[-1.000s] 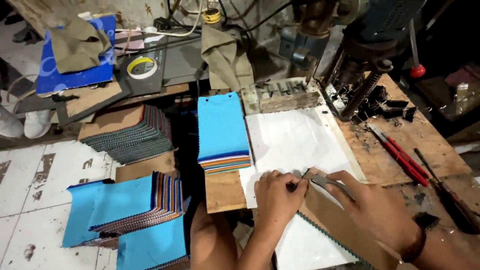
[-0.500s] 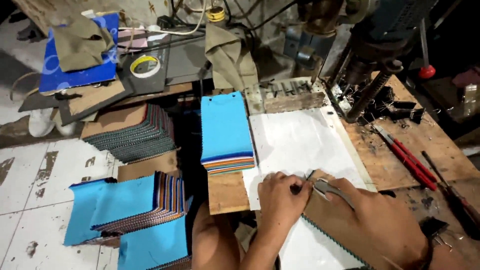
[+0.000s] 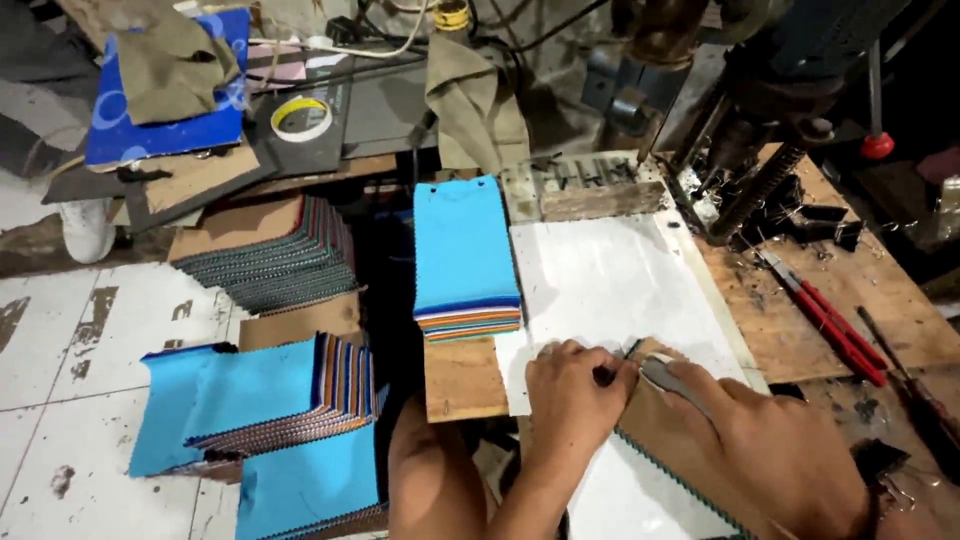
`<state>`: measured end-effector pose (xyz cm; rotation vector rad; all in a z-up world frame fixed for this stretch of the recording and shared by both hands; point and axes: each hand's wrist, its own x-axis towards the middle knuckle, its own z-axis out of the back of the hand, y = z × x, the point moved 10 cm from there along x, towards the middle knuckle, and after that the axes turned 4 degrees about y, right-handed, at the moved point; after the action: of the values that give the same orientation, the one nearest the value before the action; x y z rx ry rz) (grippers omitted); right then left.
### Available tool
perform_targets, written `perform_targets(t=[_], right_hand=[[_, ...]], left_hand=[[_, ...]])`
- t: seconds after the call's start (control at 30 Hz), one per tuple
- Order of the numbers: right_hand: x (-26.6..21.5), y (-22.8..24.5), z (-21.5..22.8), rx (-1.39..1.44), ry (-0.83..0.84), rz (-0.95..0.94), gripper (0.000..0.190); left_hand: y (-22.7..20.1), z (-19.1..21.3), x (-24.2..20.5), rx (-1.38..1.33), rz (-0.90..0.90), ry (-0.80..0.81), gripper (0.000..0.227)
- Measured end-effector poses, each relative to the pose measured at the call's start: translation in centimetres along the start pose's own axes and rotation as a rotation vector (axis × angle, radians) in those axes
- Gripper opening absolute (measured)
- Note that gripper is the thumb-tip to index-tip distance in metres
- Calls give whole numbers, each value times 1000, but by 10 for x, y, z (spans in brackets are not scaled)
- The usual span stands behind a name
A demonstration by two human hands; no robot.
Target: Preparing fabric sample swatches by aligning stacks, drilling holes with a drill press, and trimming edges with a utility knife.
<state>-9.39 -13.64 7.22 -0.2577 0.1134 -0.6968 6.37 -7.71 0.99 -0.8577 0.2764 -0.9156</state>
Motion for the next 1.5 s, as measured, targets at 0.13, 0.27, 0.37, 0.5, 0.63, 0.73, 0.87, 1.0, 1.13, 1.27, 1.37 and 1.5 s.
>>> perform_targets(t=[0.13, 0.27, 0.37, 0.5, 0.63, 0.73, 0.87, 1.0, 1.13, 1.27, 1.37, 1.5], right_hand=[[-5, 1, 6, -134, -29, 15, 42], [-5, 6, 20, -105, -125, 27, 40], [-3, 3, 12, -77, 4, -47, 46], [-8, 18, 25, -165, -196, 90, 43], [-10, 33, 41, -192, -337, 207, 42], [-3, 26, 30, -171, -219, 169, 43], [13, 11, 9, -101, 54, 92, 44], [19, 11, 15, 23, 59, 132, 44], [23, -5, 3, 155, 181, 16, 44], [10, -13, 12, 407, 521, -343, 38], [10, -14, 4, 626, 531, -363, 31], [9, -15, 4, 598, 502, -390, 34]], left_hand=[[1, -3, 0, -4, 22, 27, 23], [-1, 0, 1, -20, 34, 46, 23], [0, -1, -1, -26, 47, 71, 23], [-2, 3, 0, -32, 22, 33, 24], [0, -1, 1, -28, 56, 93, 27], [2, -5, 3, 0, 23, 69, 27], [5, -8, 2, -13, 40, 89, 29], [5, -8, 4, -26, 28, 81, 26], [3, -3, 3, -51, 69, 89, 22], [7, -10, 2, -11, 46, 78, 21], [6, -9, 2, -25, 60, 85, 17], [3, -6, 2, -20, 57, 80, 19]])
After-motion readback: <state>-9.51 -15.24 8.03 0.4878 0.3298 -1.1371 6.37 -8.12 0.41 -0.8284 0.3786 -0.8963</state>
